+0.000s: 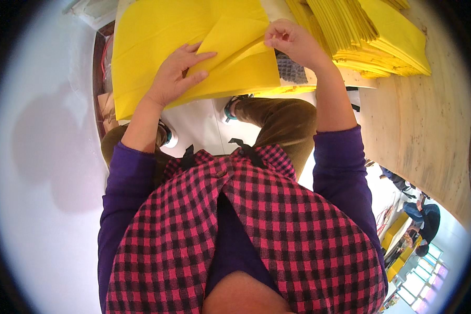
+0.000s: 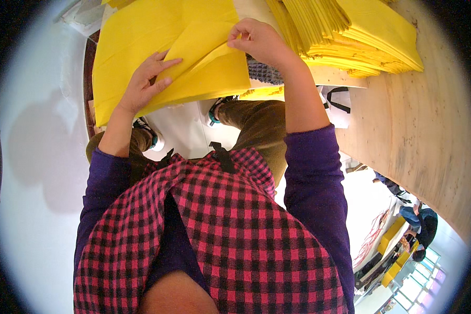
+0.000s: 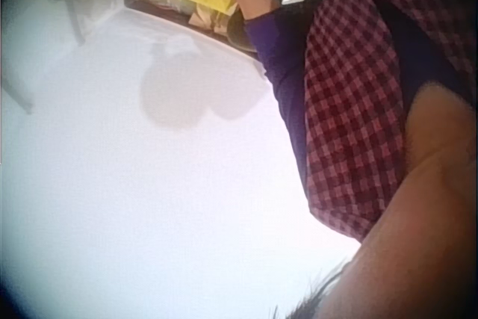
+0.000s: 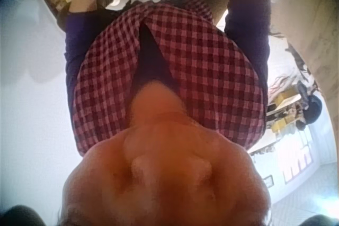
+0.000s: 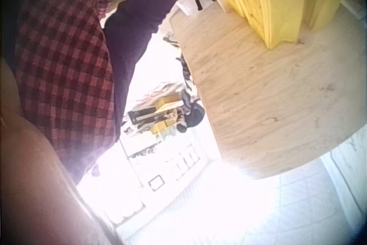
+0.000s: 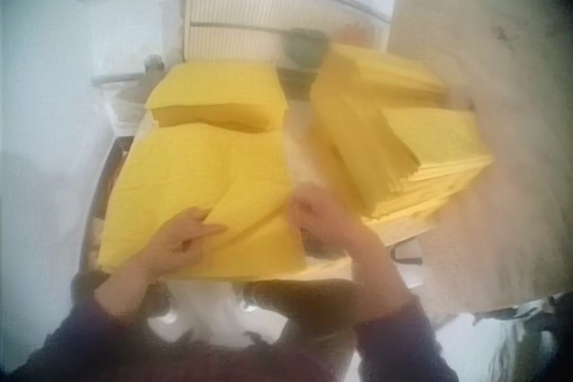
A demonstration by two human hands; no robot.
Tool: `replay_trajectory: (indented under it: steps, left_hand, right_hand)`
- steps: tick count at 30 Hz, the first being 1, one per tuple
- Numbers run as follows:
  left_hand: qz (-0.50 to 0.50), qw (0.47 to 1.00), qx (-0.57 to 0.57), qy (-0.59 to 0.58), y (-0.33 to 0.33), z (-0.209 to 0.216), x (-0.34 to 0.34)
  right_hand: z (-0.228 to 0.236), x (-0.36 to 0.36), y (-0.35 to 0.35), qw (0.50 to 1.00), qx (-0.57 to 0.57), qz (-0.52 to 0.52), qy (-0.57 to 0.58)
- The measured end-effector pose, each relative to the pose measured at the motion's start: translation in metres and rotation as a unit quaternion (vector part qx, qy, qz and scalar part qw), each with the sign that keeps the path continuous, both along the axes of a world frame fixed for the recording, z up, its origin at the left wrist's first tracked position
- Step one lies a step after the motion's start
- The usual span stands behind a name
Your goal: The person folds multiple yellow sheets of material on a table, aligning edges and pressing folds flat. The folded sheets are stacked on the table as the task proceeds.
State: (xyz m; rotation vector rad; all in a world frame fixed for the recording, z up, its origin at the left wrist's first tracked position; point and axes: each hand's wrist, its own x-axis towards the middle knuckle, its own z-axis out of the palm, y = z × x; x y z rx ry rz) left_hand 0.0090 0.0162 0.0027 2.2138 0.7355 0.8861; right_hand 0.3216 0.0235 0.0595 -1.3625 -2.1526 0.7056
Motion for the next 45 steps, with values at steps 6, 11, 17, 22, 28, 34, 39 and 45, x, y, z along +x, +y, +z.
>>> replay_trajectory:
  steps: [6,11,17,22,28,34,39,45]
  left_hand:
    - [0.012,1.000,0.002,0.014,-0.003,0.002,0.001]
    - [0.012,1.000,-0.018,-0.019,-0.001,0.000,0.001]
    - [0.015,0.998,-0.063,0.000,-0.002,-0.001,-0.001]
    - [0.039,0.995,-0.073,-0.054,-0.003,-0.002,0.004]
    - [0.042,0.996,-0.067,-0.039,-0.005,-0.001,0.003]
    - [0.017,0.999,-0.005,-0.041,-0.001,-0.005,0.003]
    - [-0.002,1.000,-0.017,-0.006,0.002,-0.006,-0.002]
    - [-0.014,0.999,-0.035,-0.016,-0.003,0.001,-0.004]
  right_hand:
    - [0.013,-0.024,0.021,0.998,0.009,-0.054,-0.029]
    - [0.001,-0.026,0.018,0.986,0.138,-0.091,0.009]
    - [-0.014,0.010,-0.035,0.992,0.010,-0.116,0.047]
    - [-0.027,0.015,-0.065,0.993,-0.072,-0.076,0.057]
    - [-0.037,0.009,-0.062,0.986,-0.115,-0.103,0.068]
    - [-0.036,0.012,-0.051,0.990,-0.079,-0.078,0.083]
    - [-0.023,0.011,-0.029,0.995,-0.033,-0.074,0.050]
    - [0.003,-0.013,0.003,0.998,0.035,-0.050,0.005]
